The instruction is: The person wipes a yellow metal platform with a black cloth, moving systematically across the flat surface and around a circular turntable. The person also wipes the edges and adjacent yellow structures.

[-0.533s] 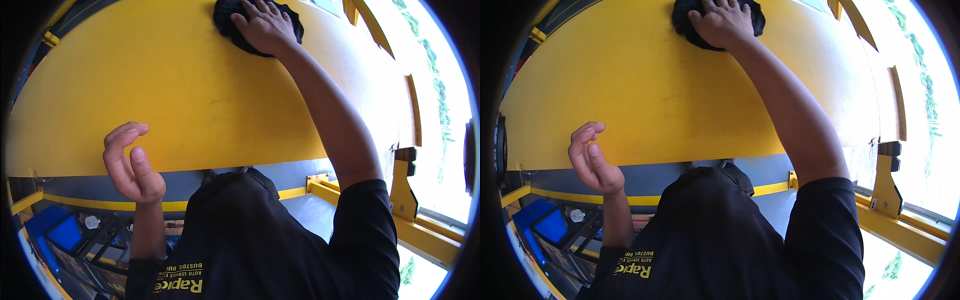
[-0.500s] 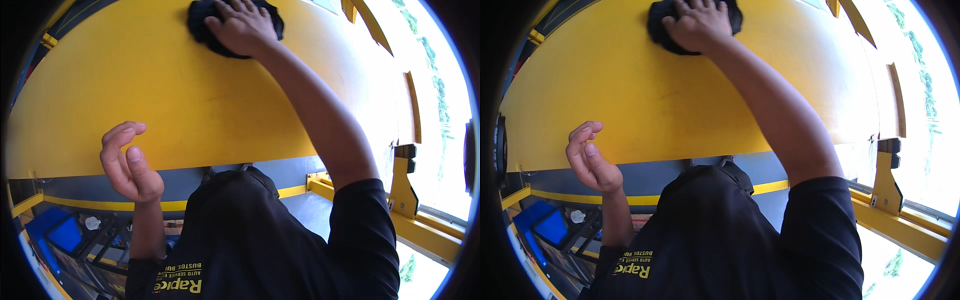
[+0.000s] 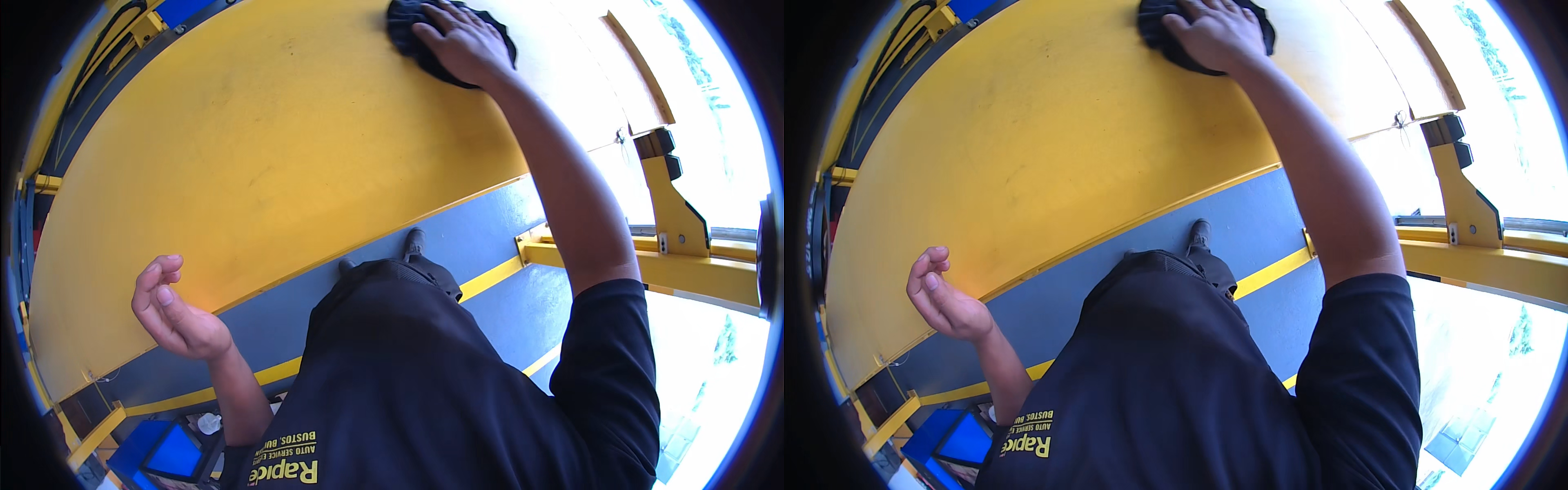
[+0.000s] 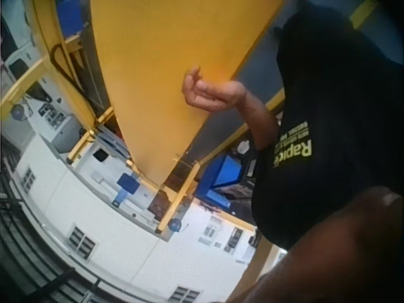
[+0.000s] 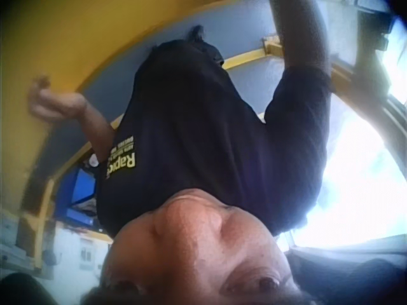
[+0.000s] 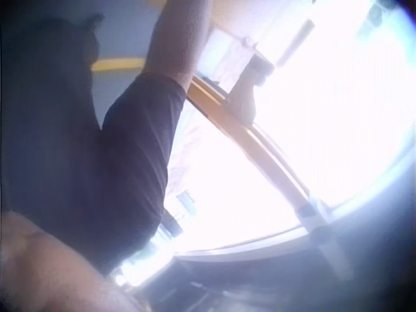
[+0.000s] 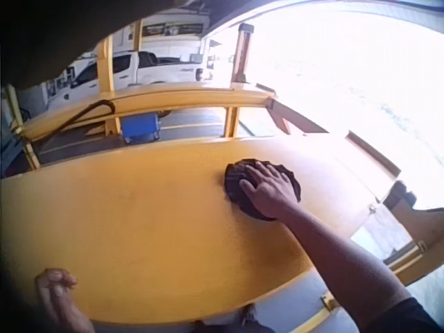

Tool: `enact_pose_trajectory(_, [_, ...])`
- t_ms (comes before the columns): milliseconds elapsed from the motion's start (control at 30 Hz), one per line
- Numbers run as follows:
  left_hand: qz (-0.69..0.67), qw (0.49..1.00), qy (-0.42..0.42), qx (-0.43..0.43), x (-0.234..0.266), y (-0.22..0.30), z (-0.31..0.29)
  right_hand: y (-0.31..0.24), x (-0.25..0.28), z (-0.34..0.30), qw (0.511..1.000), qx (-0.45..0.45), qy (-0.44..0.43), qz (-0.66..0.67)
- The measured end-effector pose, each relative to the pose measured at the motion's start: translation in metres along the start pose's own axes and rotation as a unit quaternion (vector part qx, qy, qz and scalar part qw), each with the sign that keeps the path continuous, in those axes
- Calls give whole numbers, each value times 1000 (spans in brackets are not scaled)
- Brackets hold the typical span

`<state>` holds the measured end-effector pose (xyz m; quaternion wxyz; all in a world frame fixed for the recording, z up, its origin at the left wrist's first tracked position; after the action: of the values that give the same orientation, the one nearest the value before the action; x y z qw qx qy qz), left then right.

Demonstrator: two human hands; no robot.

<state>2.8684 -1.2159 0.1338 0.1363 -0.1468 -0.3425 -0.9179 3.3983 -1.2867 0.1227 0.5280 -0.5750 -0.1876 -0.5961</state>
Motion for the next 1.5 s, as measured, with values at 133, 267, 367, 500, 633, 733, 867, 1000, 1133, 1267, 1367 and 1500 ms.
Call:
enact_pose_trajectory(133, [6, 999, -33, -14, -18, 8, 4, 221, 70, -35, 971, -154, 38, -180])
enact_pose_trajectory(267, [10, 998, -60, -9, -29, 10, 2, 216, 81, -50, 953, -258, 64, -145])
enact_pose_trajectory(367, [31, 997, -76, -9, -34, 12, 4, 94, 26, -48, 983, -135, 63, -109])
enact_pose_trajectory(500, [64, 992, -110, -4, -44, 15, 12, -156, -35, -108, 991, 94, 44, 87])
enact_pose_trajectory(633, [62, 988, -137, -35, -46, 19, 16, -255, -46, -177, 957, 203, -37, 205])
enact_pose_trajectory(733, [71, 990, -125, -10, -34, 9, 10, -207, -24, -191, 957, 191, -38, 215])
enact_pose_trajectory(867, [102, 989, -100, 26, -25, 16, 4, -15, 45, -171, 996, 0, 93, 7])
enact_pose_trajectory(1000, [100, 990, -88, 49, -44, 52, 5, 204, 125, -179, 966, -194, 143, -98])
enact_pose_trajectory(1133, [58, 987, -150, 4, -98, 112, 4, 255, 147, -187, 953, -224, 175, -108])
enact_pose_trajectory(1267, [-4, 974, -223, -30, -164, 192, 1, 131, 110, -195, 977, -109, 180, -37])
enact_pose_trajectory(1367, [-38, 942, -317, -109, -229, 256, -14, 46, 86, -212, 986, -14, 148, 70])
enact_pose_trajectory(1500, [-42, 884, -424, -191, -305, 329, -50, 25, 80, -219, 976, 68, 134, 159])
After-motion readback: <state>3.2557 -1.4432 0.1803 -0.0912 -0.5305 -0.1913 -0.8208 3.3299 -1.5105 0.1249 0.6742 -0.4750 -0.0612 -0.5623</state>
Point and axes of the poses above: each hand's wrist, its own z-axis towards the middle knuckle, its own x-axis out of the back of the hand, y = z × x, the point moved 10 cm from there along z, towards the middle knuckle, and after that the axes turned 15 degrees about z, right-handed, at the moved point
